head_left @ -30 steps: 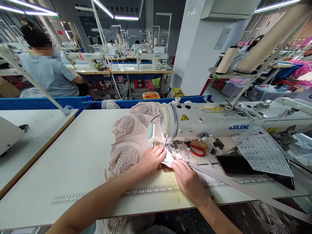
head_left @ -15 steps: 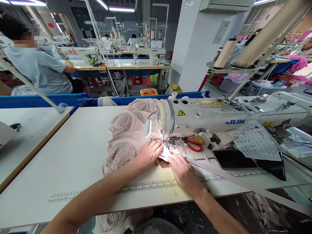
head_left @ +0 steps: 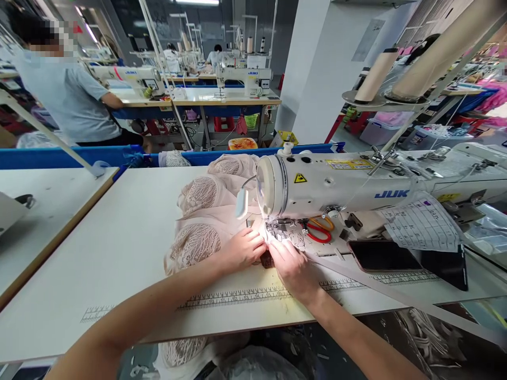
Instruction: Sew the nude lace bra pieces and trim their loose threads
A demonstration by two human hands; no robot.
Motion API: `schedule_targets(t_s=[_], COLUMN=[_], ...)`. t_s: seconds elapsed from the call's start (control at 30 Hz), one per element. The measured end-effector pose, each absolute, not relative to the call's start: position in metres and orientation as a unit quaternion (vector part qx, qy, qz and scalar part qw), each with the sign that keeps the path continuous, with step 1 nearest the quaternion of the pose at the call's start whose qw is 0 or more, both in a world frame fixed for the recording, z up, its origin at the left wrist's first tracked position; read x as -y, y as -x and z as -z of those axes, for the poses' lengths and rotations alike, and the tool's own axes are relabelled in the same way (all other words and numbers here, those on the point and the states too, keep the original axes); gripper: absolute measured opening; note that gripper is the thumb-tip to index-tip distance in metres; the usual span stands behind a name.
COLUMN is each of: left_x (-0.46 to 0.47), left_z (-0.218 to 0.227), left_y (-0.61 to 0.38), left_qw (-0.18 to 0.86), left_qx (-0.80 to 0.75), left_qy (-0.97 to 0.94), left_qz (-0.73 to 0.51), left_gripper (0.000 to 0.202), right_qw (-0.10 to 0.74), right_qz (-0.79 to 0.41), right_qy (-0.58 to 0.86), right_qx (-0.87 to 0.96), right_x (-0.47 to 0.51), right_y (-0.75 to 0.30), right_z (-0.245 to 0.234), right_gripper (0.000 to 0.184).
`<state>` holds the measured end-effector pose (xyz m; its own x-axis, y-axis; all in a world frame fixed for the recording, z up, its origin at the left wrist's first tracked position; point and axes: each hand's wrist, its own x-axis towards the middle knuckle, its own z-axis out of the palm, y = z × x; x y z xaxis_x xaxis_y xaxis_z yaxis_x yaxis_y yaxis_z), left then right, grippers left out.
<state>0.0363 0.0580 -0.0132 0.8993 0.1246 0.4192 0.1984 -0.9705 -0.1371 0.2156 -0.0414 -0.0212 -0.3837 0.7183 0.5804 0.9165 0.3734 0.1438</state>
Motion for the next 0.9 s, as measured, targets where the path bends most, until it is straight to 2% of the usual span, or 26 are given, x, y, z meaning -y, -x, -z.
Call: schedule_targets(t_s=[0.37, 0.7, 0.9], left_x=[-0.076, -0.081, -0.092], left_z=[0.014, 0.008, 0.011], left_y=[-0.037, -0.041, -0.044], left_qw=[0.097, 0.095, 0.071], left_qx=[0.105, 0.13, 0.138], left_qy=[0.969, 0.973, 0.976], left_qz=[0.202, 0.167, 0.151], left_gripper=[0.023, 0.035, 0.035], right_qw=[0.238, 0.249, 0.253], right_qz=[0.197, 0.166, 0.151], right_qy=[0.52, 0.522, 0.516], right_qx=[0.796, 0.799, 0.804], right_x=[0.045, 0.049, 0.05], right_y=[-0.215, -0.219, -0.22], right_z=[0.017, 0.018, 0.016], right_gripper=[0.027, 0.031, 0.029])
